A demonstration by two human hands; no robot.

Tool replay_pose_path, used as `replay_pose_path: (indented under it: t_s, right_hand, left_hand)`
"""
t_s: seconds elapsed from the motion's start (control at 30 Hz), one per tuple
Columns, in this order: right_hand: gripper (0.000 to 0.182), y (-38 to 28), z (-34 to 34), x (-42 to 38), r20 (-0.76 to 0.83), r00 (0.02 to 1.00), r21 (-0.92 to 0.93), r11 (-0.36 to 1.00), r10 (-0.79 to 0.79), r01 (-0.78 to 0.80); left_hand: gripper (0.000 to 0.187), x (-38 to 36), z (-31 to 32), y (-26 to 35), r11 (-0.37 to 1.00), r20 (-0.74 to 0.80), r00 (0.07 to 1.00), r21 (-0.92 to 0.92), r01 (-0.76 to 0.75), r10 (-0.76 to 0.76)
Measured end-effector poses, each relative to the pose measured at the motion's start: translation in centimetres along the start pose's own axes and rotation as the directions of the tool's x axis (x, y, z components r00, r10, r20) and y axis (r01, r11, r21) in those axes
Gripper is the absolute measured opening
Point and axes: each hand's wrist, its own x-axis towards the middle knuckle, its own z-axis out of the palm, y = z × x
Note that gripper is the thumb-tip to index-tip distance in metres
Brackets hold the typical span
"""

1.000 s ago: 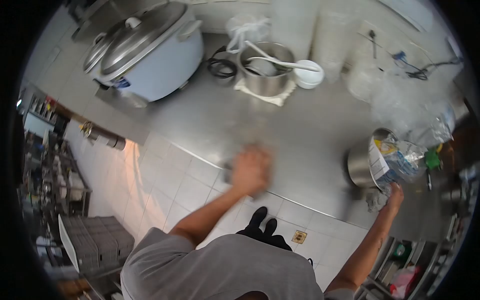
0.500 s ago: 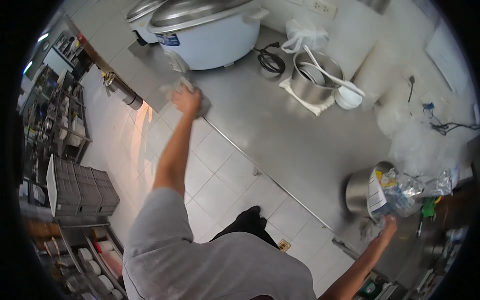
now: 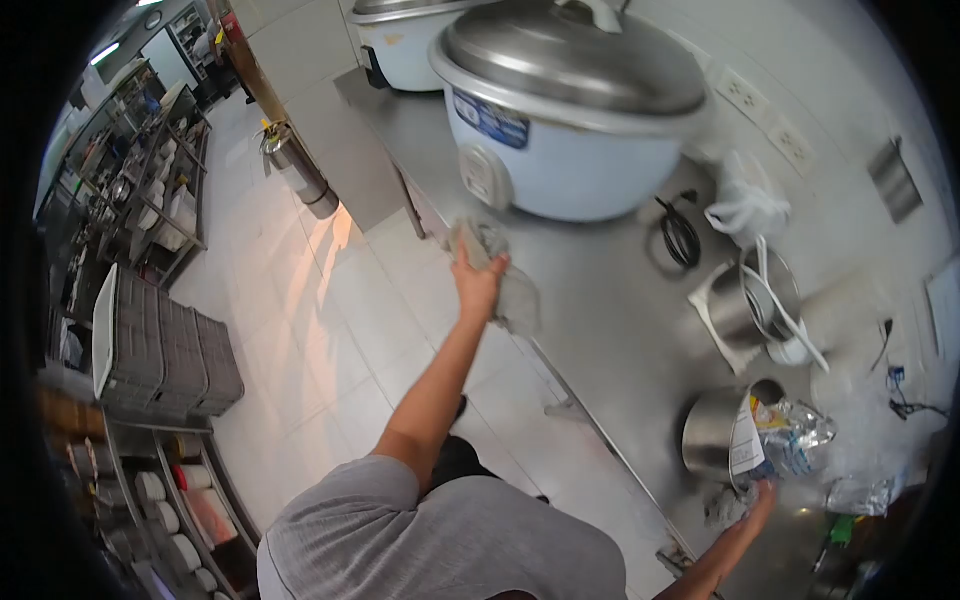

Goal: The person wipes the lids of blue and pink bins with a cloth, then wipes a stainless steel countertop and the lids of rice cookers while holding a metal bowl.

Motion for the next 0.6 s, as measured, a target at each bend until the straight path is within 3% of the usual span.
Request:
replay_pose_path:
  t_s: [0.03,0.13,0.2,0.27,0.3,0.37,0.4,0.43,0.5,0.6]
  right_hand:
    - [0.034,0.0,2.5,-0.8,-0.013,1.0,0.009,1.0,0.002,-0.002]
    - [0.035,-0.1,7.7,-4.2,-0.065,0.997,0.025,0.999,0.03,-0.028]
    - [0.035,-0.3,10.3,-6.4,-0.096,0.994,0.03,0.999,0.045,-0.042]
    - [0.035,-0.5,12.3,-8.6,-0.113,0.992,0.042,0.998,0.058,-0.053]
    - [0.035,-0.6,13.1,-9.4,-0.121,0.991,0.046,0.997,0.064,-0.059]
    - [0.035,-0.9,14.9,-10.5,-0.126,0.99,0.067,0.996,0.069,-0.061]
    - [0.035,-1.0,15.7,-10.8,-0.12,0.99,0.079,0.995,0.074,-0.065]
    - [0.035,-1.1,16.7,-11.0,-0.113,0.991,0.092,0.993,0.077,-0.067]
    - [0.035,-1.5,18.3,-11.2,-0.101,0.992,0.105,0.992,0.078,-0.067]
    - [0.035,-2.1,20.3,-11.9,-0.097,0.994,0.104,0.993,0.059,-0.048]
  left_hand:
    - [0.091,6.4,-0.4,-2.4,0.995,-0.004,0.997,-0.067,-0.074,0.074]
    - [0.085,23.1,-3.7,-3.8,0.996,-0.048,0.997,-0.058,-0.066,0.063]
    - [0.076,31.6,-6.3,-2.3,0.996,0.05,0.997,-0.061,-0.063,0.066]
    - [0.068,34.6,-5.9,-0.5,0.891,-0.098,0.957,0.4,-0.215,0.275]
    - [0.064,35.0,-5.9,0.2,0.752,-0.127,0.91,0.613,-0.241,0.395]
    - [0.055,30.2,-5.5,0.5,0.599,0.005,0.821,0.682,-0.421,0.571]
    - [0.059,26.7,-5.5,0.5,0.65,0.065,0.864,0.631,-0.423,0.499]
    - [0.064,22.8,-5.5,0.0,0.591,0.143,0.85,0.659,-0.464,0.507]
    - [0.072,15.2,-6.3,-0.1,0.606,0.29,0.759,0.467,-0.644,0.583]
    - [0.075,11.2,-6.8,0.8,0.766,0.278,0.831,0.327,-0.553,0.481]
